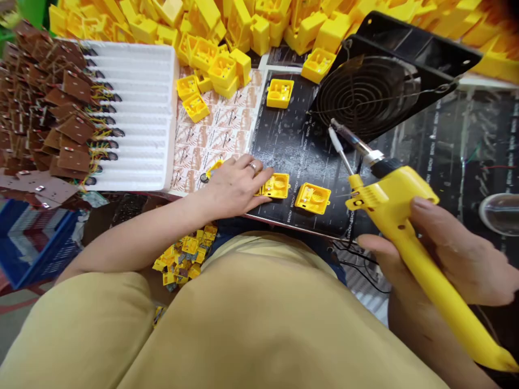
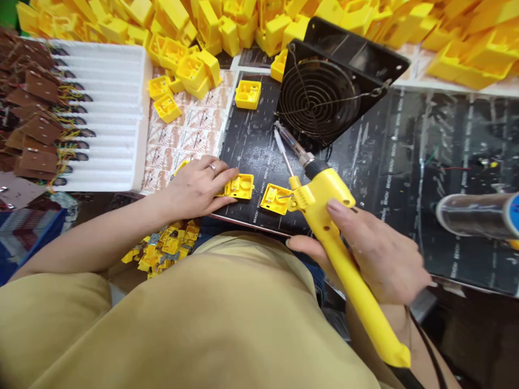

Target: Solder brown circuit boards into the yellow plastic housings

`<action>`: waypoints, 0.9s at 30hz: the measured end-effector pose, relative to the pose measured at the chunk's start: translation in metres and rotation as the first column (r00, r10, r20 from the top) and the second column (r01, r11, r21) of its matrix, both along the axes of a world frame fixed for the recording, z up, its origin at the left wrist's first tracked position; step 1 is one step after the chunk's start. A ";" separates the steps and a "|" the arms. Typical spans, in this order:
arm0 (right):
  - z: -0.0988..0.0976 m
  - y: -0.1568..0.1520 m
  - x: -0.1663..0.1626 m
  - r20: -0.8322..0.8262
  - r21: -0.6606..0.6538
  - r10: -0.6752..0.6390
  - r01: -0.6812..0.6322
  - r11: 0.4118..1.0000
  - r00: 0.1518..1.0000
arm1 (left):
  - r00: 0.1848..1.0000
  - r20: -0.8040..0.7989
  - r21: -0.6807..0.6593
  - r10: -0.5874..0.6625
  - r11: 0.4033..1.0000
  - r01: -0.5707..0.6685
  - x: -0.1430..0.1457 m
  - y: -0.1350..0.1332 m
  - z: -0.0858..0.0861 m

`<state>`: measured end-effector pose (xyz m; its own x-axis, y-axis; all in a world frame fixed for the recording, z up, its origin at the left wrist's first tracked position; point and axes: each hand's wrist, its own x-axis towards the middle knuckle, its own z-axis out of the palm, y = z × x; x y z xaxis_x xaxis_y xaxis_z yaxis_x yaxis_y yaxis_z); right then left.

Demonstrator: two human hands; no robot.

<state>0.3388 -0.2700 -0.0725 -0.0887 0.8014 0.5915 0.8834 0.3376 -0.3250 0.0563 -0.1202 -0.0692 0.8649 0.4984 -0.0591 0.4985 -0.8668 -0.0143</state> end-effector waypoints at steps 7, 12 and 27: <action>-0.005 0.023 -0.004 0.275 0.186 0.149 -0.205 0.961 0.950 | 0.903 -0.377 -0.276 0.206 0.906 -0.322 -0.116 -0.047 0.049; -0.021 0.036 -0.010 0.256 0.125 0.204 -0.242 0.962 0.945 | 0.844 -0.507 -0.490 0.174 0.748 -0.448 -0.119 -0.021 0.071; -0.051 0.051 -0.018 0.091 0.013 0.289 -0.291 0.957 0.953 | 0.955 0.214 -0.400 0.205 0.910 -0.105 0.057 0.104 -0.005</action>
<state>0.3211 -0.2193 -0.1239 -0.3670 0.7182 0.5912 0.7706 0.5907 -0.2392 0.1129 -0.0161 -0.0739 0.7900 0.6095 -0.0666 0.5713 -0.6922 0.4410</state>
